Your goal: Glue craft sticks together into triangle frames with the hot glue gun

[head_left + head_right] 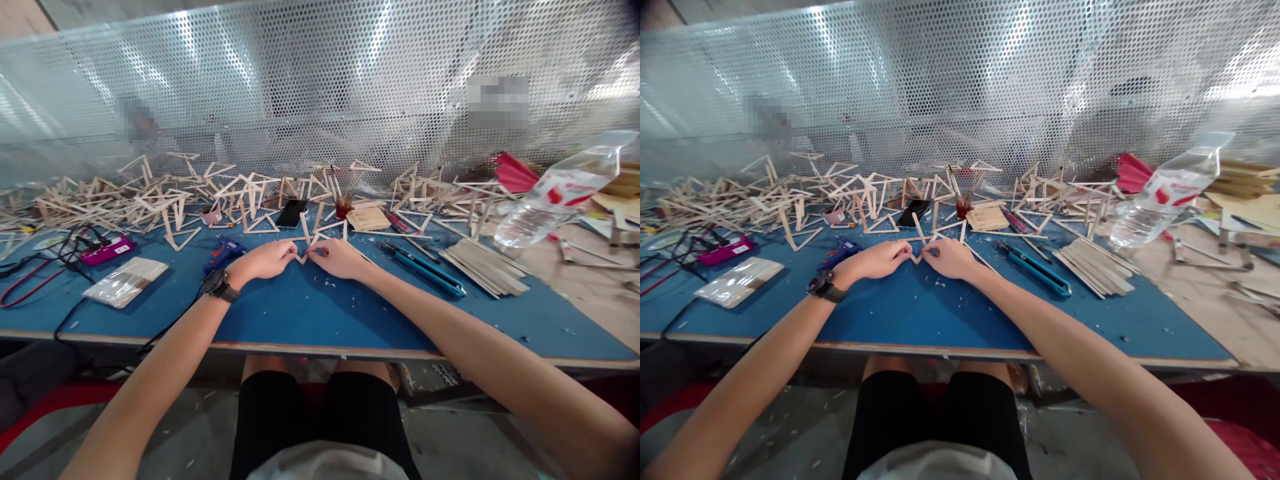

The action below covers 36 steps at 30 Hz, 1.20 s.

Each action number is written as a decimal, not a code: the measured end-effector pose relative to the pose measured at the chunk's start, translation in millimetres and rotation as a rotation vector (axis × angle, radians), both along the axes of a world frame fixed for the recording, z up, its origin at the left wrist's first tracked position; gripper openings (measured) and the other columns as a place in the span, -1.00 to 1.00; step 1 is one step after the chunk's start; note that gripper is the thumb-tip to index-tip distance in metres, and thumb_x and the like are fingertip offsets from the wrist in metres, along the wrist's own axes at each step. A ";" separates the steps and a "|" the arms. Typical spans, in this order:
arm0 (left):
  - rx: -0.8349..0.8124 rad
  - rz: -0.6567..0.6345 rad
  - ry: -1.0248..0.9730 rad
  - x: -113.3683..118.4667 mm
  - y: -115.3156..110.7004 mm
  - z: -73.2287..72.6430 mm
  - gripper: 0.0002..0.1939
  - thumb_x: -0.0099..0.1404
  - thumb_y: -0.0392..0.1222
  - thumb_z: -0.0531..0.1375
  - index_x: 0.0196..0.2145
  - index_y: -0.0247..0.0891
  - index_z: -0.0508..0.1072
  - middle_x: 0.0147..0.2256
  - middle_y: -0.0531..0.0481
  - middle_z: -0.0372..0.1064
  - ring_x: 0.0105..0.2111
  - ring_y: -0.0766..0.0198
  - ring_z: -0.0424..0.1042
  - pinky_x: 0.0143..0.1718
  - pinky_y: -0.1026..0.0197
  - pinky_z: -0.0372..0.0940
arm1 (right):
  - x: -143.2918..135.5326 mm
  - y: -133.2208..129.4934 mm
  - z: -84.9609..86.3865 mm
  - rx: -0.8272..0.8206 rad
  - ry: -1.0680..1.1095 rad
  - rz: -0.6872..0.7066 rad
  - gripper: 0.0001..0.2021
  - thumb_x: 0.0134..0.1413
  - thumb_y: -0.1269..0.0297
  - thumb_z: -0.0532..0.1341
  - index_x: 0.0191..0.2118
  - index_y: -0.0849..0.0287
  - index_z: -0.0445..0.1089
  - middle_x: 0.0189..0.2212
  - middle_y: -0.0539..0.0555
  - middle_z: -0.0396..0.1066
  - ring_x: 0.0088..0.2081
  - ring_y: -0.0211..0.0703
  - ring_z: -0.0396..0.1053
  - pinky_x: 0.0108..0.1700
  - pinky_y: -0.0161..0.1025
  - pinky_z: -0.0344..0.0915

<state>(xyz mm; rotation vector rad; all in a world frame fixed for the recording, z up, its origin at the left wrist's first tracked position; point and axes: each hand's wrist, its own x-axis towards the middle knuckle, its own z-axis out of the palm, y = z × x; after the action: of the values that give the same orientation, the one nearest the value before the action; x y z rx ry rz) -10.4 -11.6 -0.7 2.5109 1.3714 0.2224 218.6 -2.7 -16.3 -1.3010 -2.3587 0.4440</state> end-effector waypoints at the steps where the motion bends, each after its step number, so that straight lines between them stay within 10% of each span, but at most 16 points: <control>1: -0.014 0.015 -0.014 -1.4 0.7 -0.2 -0.74 0.51 -0.10 -0.06 -0.14 -0.21 0.37 -0.28 -0.11 0.44 -0.39 0.17 0.33 -0.35 0.19 0.08 | 0.0 0.1 -0.2 -0.003 0.002 -0.001 -0.69 0.26 0.17 0.14 -0.03 -0.03 0.61 -0.31 0.01 0.58 -0.39 -0.17 0.39 -0.37 -0.29 0.09; 27: 0.036 -0.029 -0.059 -3.3 8.3 -7.7 -0.78 0.48 -0.11 -0.01 -0.18 -0.21 0.38 -0.23 -0.10 0.41 -0.34 0.17 0.34 -0.32 0.18 0.16 | 0.2 -1.4 2.4 -0.019 -0.001 0.015 -0.69 0.29 0.15 0.14 -0.03 0.01 0.60 -0.36 0.02 0.53 -0.41 -0.21 0.35 -0.38 -0.30 0.05; 36: -0.058 0.041 -0.369 1.0 7.1 -12.0 -0.75 0.53 0.03 -0.06 -0.17 -0.16 0.26 -0.36 0.01 0.37 -0.51 0.28 0.33 -0.42 0.21 0.21 | -0.1 2.2 -2.0 0.000 0.001 0.021 -0.70 0.30 0.12 0.15 -0.04 0.00 0.60 -0.35 0.03 0.55 -0.41 -0.20 0.37 -0.37 -0.28 0.08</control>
<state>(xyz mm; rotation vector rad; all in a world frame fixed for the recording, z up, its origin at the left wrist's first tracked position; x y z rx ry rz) -9.4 -4.6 -12.8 2.2512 1.2575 0.6108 218.5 -0.6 -18.3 -1.2771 -2.3735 0.4514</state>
